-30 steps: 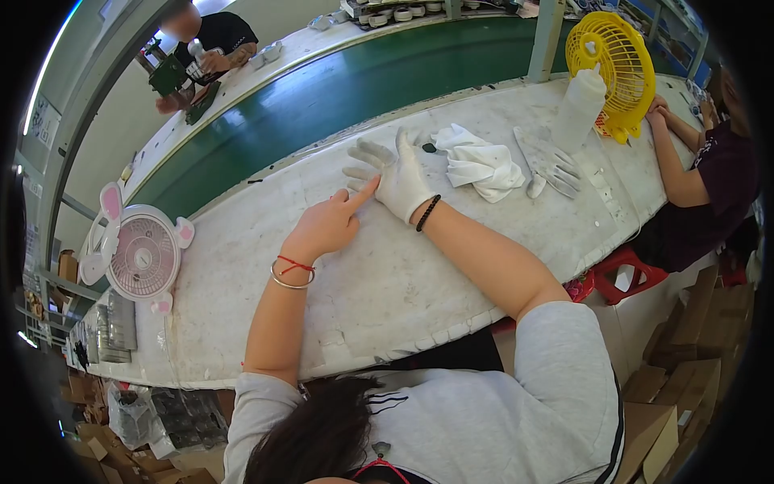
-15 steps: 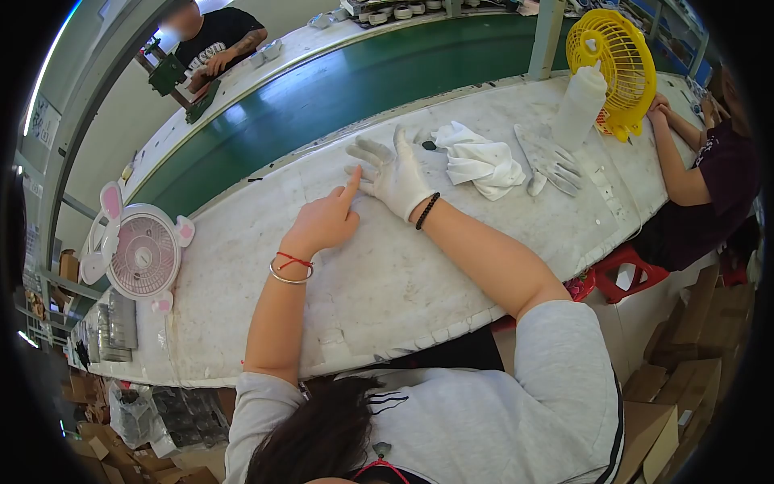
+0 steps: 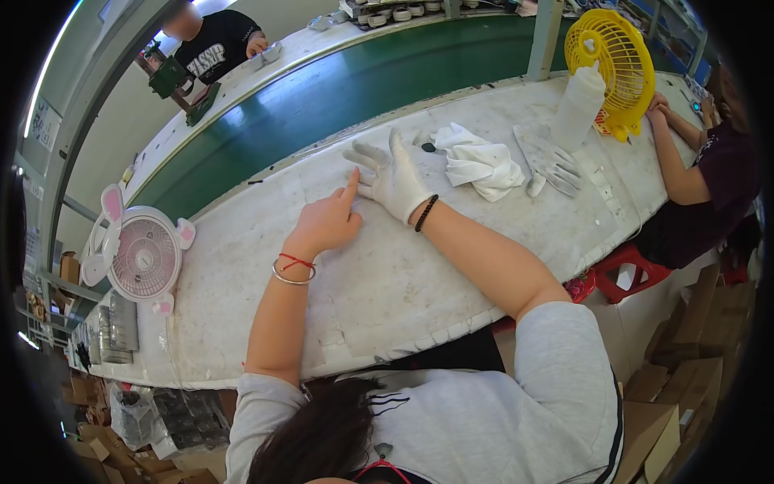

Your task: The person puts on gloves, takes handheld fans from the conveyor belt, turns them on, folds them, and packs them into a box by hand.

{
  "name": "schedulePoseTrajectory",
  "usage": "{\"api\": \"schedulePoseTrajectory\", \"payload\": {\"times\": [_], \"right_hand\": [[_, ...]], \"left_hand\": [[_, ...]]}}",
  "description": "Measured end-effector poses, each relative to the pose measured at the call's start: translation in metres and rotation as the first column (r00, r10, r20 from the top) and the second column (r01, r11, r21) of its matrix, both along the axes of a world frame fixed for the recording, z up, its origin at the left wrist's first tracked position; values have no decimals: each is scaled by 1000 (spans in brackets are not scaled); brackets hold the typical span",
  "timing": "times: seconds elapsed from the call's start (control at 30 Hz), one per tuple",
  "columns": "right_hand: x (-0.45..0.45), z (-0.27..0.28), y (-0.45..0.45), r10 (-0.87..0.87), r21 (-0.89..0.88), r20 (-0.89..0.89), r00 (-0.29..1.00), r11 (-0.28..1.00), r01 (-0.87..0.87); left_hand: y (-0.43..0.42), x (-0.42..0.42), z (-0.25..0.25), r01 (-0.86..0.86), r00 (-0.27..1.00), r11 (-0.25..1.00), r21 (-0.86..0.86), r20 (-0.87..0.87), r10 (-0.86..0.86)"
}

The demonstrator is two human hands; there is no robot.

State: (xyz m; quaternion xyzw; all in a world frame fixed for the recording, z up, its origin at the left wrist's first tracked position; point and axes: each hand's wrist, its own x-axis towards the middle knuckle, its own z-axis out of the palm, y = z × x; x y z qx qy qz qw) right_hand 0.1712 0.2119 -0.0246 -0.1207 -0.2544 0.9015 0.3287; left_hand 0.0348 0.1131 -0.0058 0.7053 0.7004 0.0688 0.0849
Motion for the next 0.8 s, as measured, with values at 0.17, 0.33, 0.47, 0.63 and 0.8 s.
{"api": "schedulePoseTrajectory", "payload": {"times": [0.17,0.33,0.47,0.63,0.8], "right_hand": [[-1,-3,2,0,18,2,1000,1000,0],[-1,-5,1,-10,34,18,1000,999,10],[0,-1,1,-31,52,43,999,998,29],[-1,-3,4,-40,6,26,999,999,40],[-2,-3,3,-36,18,10,999,999,36]], "left_hand": [[-2,-2,18,61,997,991,-115,46,-56],[-6,-2,24,78,993,988,-130,93,-66],[-3,-9,10,170,983,981,-95,84,-162],[-4,13,19,46,992,988,-144,-113,-63],[-2,20,14,-10,984,992,-129,-179,-14]]}}
